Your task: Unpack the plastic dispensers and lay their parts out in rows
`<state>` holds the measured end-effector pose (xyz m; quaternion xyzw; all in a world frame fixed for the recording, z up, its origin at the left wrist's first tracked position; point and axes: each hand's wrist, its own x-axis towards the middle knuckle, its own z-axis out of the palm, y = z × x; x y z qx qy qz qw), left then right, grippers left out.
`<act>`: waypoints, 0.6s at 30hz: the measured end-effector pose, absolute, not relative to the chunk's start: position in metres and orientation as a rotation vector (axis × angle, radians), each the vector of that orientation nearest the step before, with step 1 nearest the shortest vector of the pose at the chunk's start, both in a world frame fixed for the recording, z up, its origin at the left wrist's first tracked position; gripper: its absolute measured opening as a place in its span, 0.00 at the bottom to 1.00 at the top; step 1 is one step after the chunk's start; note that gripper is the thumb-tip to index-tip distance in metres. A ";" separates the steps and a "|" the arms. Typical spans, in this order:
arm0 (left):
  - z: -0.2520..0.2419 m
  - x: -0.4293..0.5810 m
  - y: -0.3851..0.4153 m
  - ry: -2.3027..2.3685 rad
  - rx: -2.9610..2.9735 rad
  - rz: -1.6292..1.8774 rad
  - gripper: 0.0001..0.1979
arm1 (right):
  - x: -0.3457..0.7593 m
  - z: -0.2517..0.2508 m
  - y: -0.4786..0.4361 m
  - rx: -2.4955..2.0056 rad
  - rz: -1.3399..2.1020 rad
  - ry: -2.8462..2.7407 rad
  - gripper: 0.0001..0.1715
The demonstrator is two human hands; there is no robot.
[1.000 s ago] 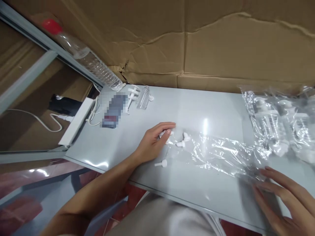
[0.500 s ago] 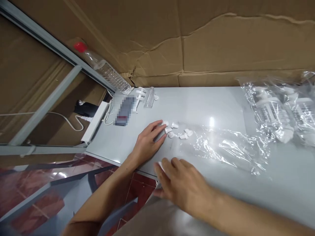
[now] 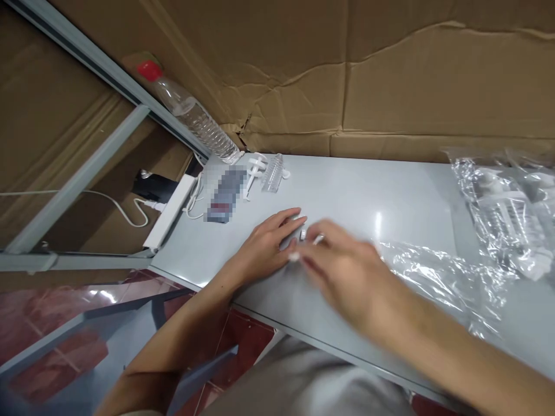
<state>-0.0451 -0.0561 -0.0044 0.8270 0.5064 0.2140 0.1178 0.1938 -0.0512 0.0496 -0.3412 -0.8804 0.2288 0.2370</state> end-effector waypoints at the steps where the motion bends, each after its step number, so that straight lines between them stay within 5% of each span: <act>1: -0.004 -0.045 -0.053 1.481 2.435 0.612 0.22 | 0.195 0.055 -0.030 -0.965 0.639 -2.377 0.14; 9: -0.001 -0.055 -0.031 1.649 2.290 0.643 0.12 | 0.159 0.047 0.072 -1.394 1.028 -2.237 0.06; 18: 0.039 -0.083 0.002 1.685 2.262 0.886 0.06 | 0.158 0.061 0.083 -1.373 0.830 -2.467 0.03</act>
